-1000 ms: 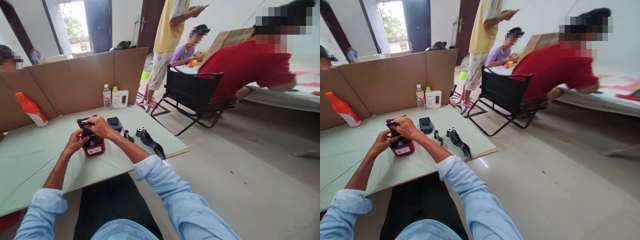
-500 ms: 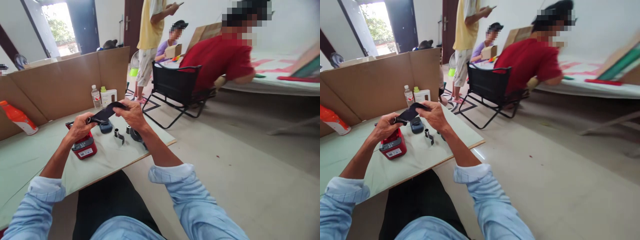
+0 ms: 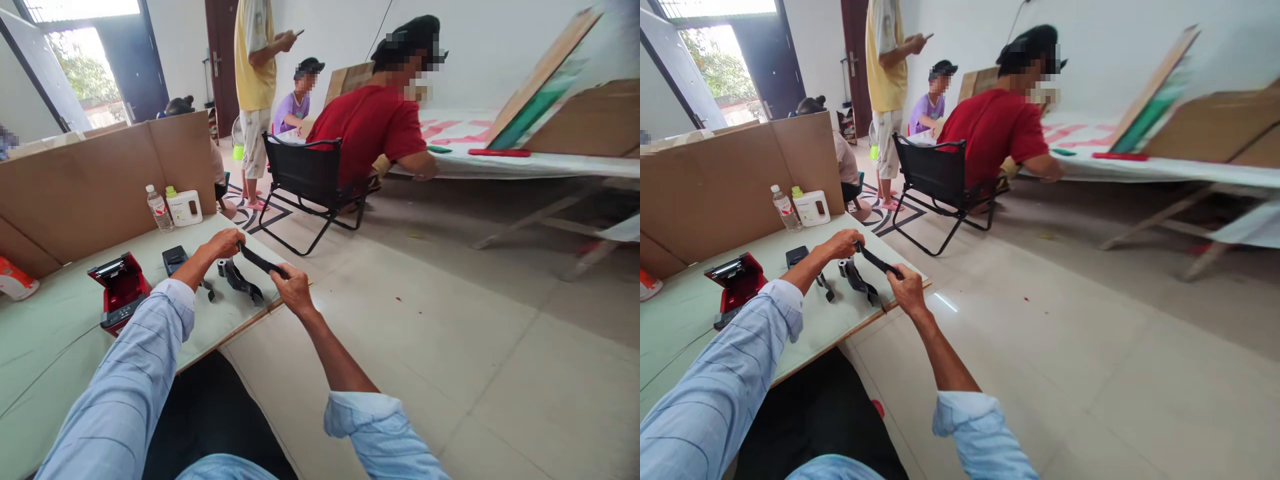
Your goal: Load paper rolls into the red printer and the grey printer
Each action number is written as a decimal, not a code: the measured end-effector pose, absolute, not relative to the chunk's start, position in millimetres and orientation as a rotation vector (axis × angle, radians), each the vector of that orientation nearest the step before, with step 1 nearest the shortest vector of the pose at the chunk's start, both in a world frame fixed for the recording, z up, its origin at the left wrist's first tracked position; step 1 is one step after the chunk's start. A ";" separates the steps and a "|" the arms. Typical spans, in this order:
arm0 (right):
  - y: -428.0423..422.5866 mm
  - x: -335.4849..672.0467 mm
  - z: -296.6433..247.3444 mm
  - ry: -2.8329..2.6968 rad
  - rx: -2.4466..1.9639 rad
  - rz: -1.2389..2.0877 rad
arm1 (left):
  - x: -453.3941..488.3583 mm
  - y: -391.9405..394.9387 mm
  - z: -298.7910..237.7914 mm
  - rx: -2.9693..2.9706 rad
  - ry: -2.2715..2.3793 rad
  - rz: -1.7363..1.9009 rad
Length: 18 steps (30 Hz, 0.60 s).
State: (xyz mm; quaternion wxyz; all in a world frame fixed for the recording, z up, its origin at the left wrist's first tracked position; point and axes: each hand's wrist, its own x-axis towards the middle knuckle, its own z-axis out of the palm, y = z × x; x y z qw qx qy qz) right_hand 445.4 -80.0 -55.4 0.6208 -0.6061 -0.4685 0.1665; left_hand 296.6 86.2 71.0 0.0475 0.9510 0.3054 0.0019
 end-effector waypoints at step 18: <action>-88.0 419.2 -79.1 -1.456 -1.474 0.362 | 260.7 78.6 54.1 2.794 0.864 -0.340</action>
